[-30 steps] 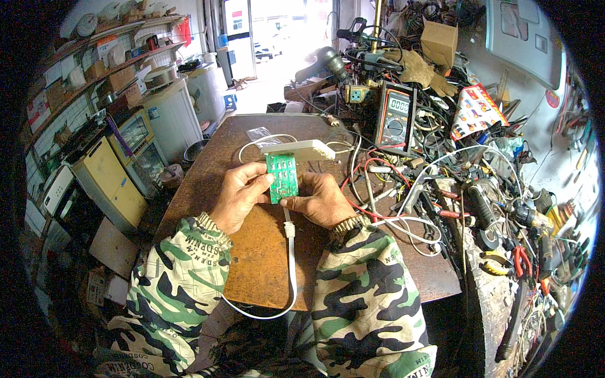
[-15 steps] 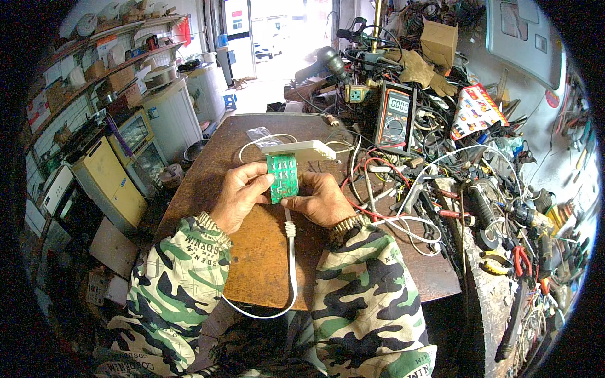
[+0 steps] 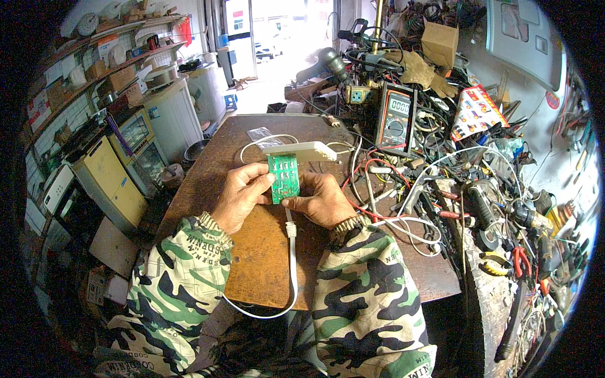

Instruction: The person holds a small green circuit board and a white plastic housing, repeatedly aligning and inserting the board into the housing. The person rotates the assembly to check fit and orientation, then removes and reinserts the board multiple times. A USB cable remains connected to the board throughout.

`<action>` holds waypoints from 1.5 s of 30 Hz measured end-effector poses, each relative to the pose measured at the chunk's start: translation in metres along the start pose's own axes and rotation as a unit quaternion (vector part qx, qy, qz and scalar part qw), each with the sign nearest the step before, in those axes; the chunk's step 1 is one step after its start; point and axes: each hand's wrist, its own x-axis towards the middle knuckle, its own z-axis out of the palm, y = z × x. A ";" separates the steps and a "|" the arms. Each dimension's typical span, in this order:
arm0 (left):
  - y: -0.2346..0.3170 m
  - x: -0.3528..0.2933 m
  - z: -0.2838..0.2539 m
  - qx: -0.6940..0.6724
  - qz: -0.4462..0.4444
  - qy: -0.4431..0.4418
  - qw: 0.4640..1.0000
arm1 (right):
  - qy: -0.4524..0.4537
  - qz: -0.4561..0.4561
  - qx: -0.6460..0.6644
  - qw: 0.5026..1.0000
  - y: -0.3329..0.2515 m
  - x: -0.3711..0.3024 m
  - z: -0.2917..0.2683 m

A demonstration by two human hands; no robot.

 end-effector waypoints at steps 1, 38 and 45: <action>0.000 0.000 0.000 0.001 0.001 0.000 1.000 | -0.001 0.000 -0.001 1.000 0.000 0.000 0.000; -0.003 0.000 -0.003 0.008 0.003 0.008 1.000 | 0.000 -0.006 -0.013 1.000 -0.001 0.001 0.001; -0.005 0.001 -0.003 0.011 0.001 0.010 1.000 | 0.005 -0.004 -0.023 1.000 -0.002 0.000 0.002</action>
